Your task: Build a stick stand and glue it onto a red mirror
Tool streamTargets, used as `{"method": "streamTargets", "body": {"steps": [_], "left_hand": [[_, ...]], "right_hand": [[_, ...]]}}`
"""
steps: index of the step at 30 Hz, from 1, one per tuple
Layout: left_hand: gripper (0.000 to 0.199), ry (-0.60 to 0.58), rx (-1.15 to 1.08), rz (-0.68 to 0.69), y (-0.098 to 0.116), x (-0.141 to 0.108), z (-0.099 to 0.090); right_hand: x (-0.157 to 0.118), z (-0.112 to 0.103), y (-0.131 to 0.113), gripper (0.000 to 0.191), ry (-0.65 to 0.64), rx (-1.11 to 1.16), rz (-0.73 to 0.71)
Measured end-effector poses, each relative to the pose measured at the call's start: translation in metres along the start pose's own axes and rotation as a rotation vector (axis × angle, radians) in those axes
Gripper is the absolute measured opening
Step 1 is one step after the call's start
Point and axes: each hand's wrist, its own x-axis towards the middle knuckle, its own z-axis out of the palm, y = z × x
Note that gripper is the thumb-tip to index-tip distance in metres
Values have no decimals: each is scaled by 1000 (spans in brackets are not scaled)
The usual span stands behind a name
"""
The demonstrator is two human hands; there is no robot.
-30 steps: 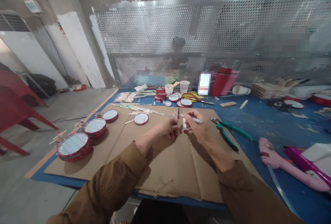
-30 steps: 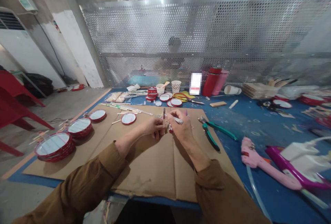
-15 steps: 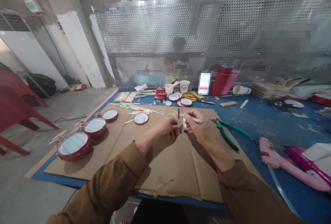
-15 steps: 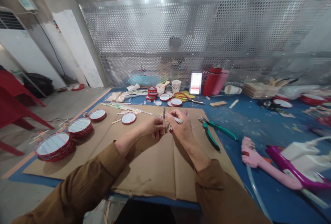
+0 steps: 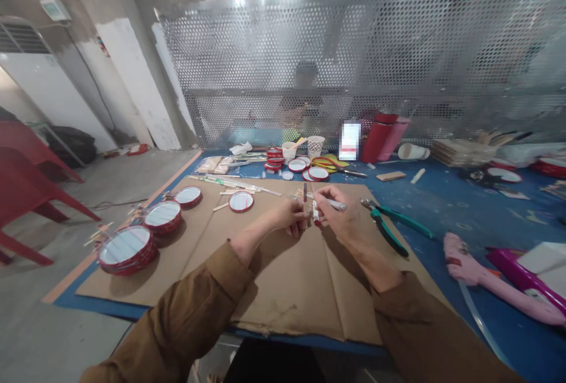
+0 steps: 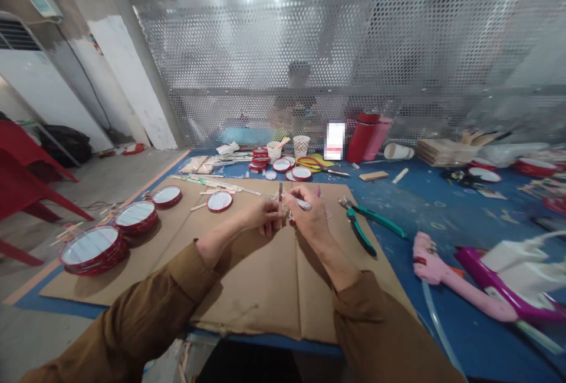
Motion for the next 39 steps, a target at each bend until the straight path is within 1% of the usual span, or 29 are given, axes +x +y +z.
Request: {"method": "streamTargets", "body": {"steps": [7, 12, 20, 28, 33, 39], "left_hand": [[20, -3, 7, 8, -3, 1, 0], [17, -6, -12, 6, -4, 3, 0], [19, -16, -34, 44, -9, 6, 0], [22, -19, -41, 35, -8, 4, 0], [21, -11, -19, 21, -4, 2, 0], [19, -17, -40, 33, -7, 5, 0]], "right_hand": [[-1, -1, -4, 31, -3, -15, -15], [-2, 0, -6, 32, -12, 16, 5], [-2, -3, -10, 31, -11, -45, -13], [0, -3, -3, 31, -1, -63, -40], [1, -2, 1, 32, -1, -23, -35], [0, -3, -1, 31, -16, -57, -13]]}}
